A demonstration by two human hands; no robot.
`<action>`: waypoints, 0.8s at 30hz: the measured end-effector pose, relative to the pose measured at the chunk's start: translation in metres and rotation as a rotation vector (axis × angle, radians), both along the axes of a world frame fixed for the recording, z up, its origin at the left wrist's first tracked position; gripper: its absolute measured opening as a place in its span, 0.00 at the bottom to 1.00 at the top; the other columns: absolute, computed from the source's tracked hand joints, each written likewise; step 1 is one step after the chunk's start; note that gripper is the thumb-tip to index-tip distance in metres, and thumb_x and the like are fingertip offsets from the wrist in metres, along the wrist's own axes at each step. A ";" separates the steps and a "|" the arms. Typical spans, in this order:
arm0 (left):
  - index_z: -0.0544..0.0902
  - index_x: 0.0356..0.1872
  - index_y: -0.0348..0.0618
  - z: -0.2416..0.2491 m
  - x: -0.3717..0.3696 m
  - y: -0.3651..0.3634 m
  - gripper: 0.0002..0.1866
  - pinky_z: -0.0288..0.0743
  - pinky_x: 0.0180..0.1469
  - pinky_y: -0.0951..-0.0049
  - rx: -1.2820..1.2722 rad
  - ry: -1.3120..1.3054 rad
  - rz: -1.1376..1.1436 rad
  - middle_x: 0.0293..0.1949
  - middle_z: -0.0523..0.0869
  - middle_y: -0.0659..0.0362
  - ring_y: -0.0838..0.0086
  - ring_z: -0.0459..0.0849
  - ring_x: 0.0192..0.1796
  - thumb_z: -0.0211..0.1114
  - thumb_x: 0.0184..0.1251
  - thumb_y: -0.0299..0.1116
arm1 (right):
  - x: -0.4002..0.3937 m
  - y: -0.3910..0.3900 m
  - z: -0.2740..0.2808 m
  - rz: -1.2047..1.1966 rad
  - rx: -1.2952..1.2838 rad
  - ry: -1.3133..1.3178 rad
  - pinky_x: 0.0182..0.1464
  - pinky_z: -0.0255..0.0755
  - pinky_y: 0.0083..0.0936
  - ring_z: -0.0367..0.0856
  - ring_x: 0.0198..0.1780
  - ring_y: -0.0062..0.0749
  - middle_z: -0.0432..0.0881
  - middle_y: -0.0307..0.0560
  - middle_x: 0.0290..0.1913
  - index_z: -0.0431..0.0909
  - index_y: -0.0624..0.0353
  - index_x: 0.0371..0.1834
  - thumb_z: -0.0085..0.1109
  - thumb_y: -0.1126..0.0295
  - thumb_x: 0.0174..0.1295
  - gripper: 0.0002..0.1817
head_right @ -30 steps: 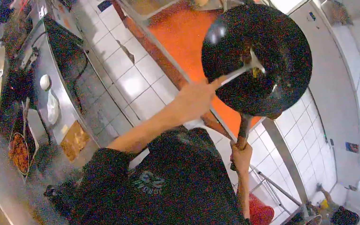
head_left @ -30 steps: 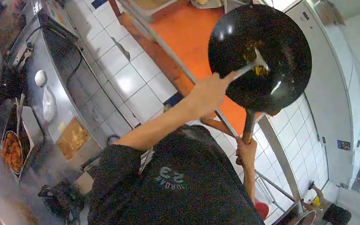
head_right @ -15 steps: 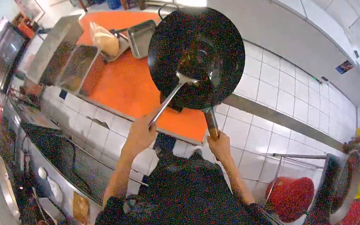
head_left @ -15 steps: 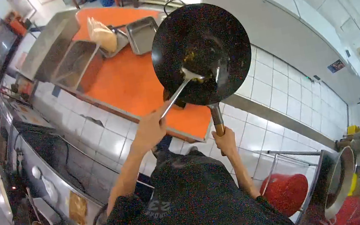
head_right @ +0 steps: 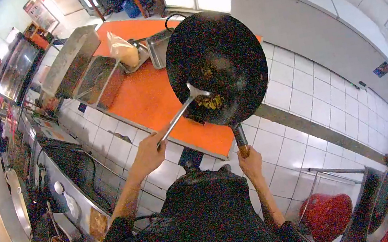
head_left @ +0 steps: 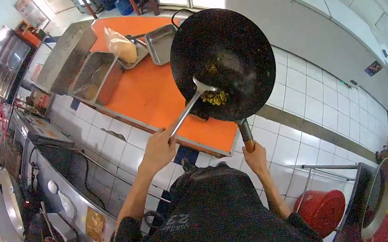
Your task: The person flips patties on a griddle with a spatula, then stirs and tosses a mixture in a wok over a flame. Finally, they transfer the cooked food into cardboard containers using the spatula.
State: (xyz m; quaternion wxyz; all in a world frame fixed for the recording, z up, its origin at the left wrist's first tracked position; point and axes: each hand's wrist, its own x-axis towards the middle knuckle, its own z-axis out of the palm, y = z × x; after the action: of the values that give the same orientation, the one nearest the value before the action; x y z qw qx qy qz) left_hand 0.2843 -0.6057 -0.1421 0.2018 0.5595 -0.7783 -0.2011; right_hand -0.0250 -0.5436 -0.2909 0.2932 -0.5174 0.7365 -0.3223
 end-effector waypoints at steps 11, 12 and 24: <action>0.64 0.67 0.49 -0.055 -0.036 -0.010 0.30 0.71 0.31 0.52 -0.148 0.099 0.124 0.27 0.75 0.44 0.47 0.76 0.27 0.55 0.60 0.24 | 0.021 0.006 0.013 -0.067 -0.002 0.001 0.30 0.70 0.38 0.78 0.25 0.52 0.78 0.59 0.23 0.75 0.66 0.31 0.65 0.68 0.53 0.12; 0.64 0.67 0.49 -0.057 -0.035 -0.002 0.30 0.71 0.31 0.52 -0.153 0.070 0.124 0.28 0.75 0.44 0.47 0.76 0.28 0.55 0.61 0.24 | 0.023 0.006 0.008 -0.065 -0.042 0.022 0.30 0.70 0.37 0.78 0.25 0.51 0.78 0.58 0.23 0.75 0.66 0.30 0.64 0.68 0.53 0.12; 0.61 0.69 0.49 -0.055 -0.032 0.051 0.32 0.71 0.34 0.52 0.099 0.065 0.190 0.27 0.77 0.43 0.47 0.77 0.30 0.56 0.62 0.25 | 0.029 0.000 -0.013 -0.104 0.009 0.074 0.33 0.72 0.44 0.81 0.30 0.57 0.81 0.59 0.25 0.76 0.60 0.35 0.62 0.63 0.55 0.12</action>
State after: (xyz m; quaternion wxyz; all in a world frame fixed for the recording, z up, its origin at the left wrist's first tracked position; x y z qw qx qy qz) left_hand 0.2520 -0.5545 -0.1974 0.2172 0.6332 -0.7040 -0.2372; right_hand 0.0042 -0.5433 -0.3036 0.2509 -0.4887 0.7741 -0.3146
